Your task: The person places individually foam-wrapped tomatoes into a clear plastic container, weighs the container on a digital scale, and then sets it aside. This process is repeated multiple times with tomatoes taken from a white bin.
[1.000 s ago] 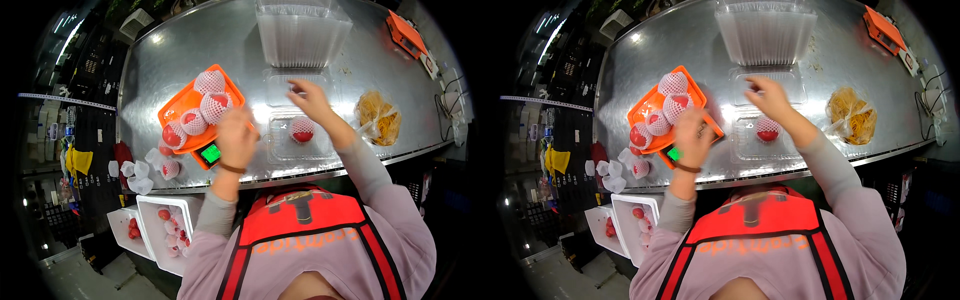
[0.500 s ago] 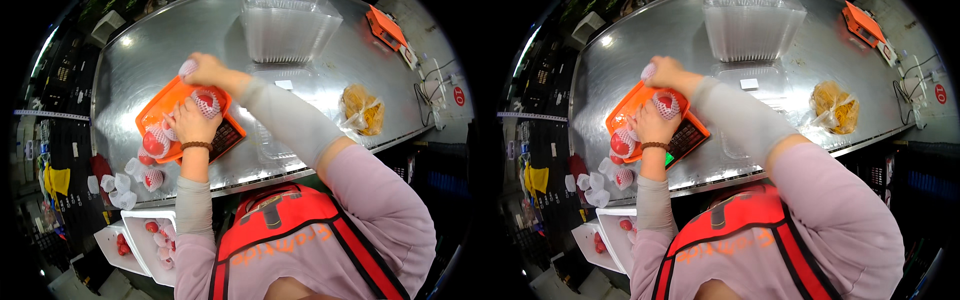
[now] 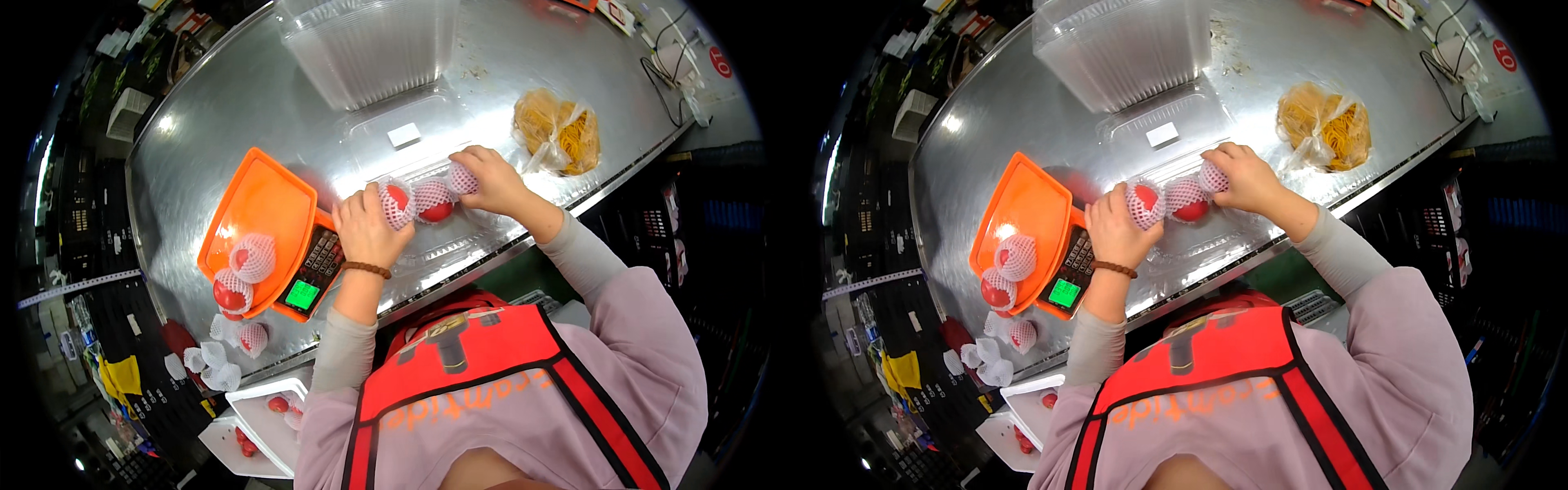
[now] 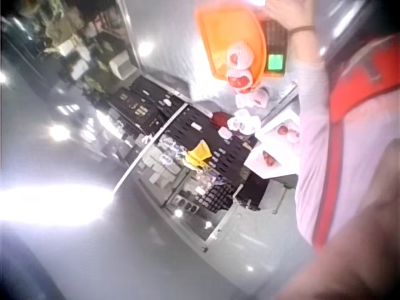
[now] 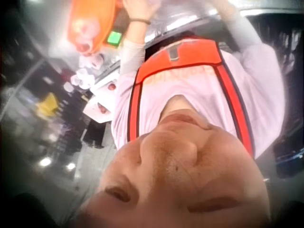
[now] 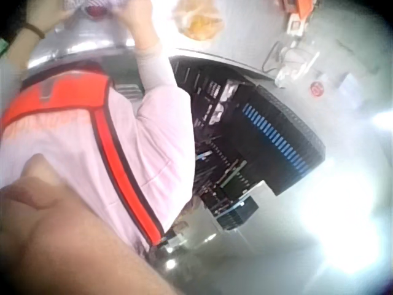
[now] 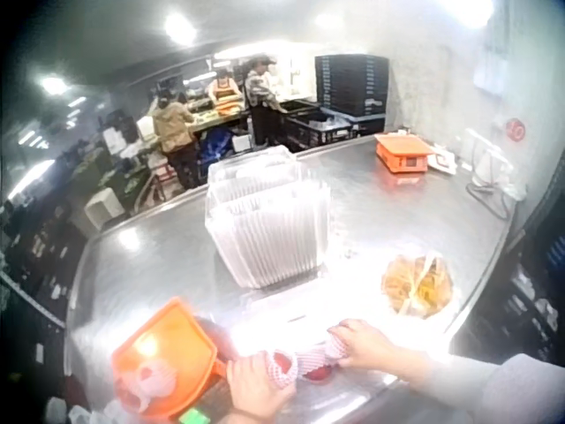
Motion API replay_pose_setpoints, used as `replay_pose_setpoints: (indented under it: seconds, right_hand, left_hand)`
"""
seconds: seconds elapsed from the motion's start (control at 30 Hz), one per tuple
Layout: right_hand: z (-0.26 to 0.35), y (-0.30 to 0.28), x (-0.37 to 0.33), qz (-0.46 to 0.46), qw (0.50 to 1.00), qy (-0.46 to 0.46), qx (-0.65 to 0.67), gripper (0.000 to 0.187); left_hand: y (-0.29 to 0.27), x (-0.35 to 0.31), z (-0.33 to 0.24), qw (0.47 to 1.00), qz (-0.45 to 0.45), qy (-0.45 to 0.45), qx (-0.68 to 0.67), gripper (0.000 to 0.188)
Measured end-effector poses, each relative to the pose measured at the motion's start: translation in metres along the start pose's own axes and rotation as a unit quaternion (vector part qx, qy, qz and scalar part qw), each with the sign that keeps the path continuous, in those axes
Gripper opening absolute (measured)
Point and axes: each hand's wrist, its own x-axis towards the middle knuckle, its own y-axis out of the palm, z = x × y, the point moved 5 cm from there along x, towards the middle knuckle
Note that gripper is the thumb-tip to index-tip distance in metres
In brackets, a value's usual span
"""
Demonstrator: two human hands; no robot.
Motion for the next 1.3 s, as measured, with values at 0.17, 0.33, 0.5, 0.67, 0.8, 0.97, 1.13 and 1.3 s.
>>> replay_pose_setpoints:
  seconds: [0.17, 0.33, 0.5, 0.67, 0.8, 0.97, 1.13, 1.3]
  right_hand:
    - [-0.002, 0.010, -0.002, 0.029, 0.994, -0.031, -0.101, 0.063]
    - [-0.008, 0.016, -0.009, 0.037, 0.981, -0.077, -0.177, 0.065]
    - [0.013, 0.009, -0.013, -0.008, 0.976, -0.095, -0.194, 0.071]
    - [0.032, 0.050, 0.001, 0.075, 0.982, -0.064, -0.158, 0.077]
    - [0.033, 0.054, -0.007, 0.065, 0.982, -0.082, -0.160, 0.080]
    - [0.028, 0.057, -0.017, 0.073, 0.973, -0.158, -0.153, 0.082]
    - [0.034, 0.050, -0.017, 0.062, 0.973, -0.136, -0.178, 0.083]
    - [0.089, 0.012, 0.009, 0.006, 0.981, -0.193, -0.037, 0.071]
  left_hand:
    - [0.034, -0.003, -0.002, 0.998, 0.057, -0.015, -0.009, 0.070]
    - [0.037, -0.005, 0.000, 0.998, 0.053, -0.015, -0.010, 0.072]
    - [0.040, -0.009, 0.006, 0.997, 0.058, -0.040, -0.029, 0.073]
    - [0.044, -0.002, 0.003, 0.995, 0.072, -0.048, -0.041, 0.073]
    - [0.045, -0.002, 0.007, 0.997, 0.077, -0.025, -0.009, 0.073]
    - [0.070, -0.007, 0.005, 0.992, 0.123, -0.003, 0.039, 0.076]
    - [0.047, -0.010, 0.002, 0.993, 0.111, -0.025, 0.007, 0.082]
    - [-0.068, -0.049, 0.057, 0.988, -0.136, -0.012, -0.079, 0.083]
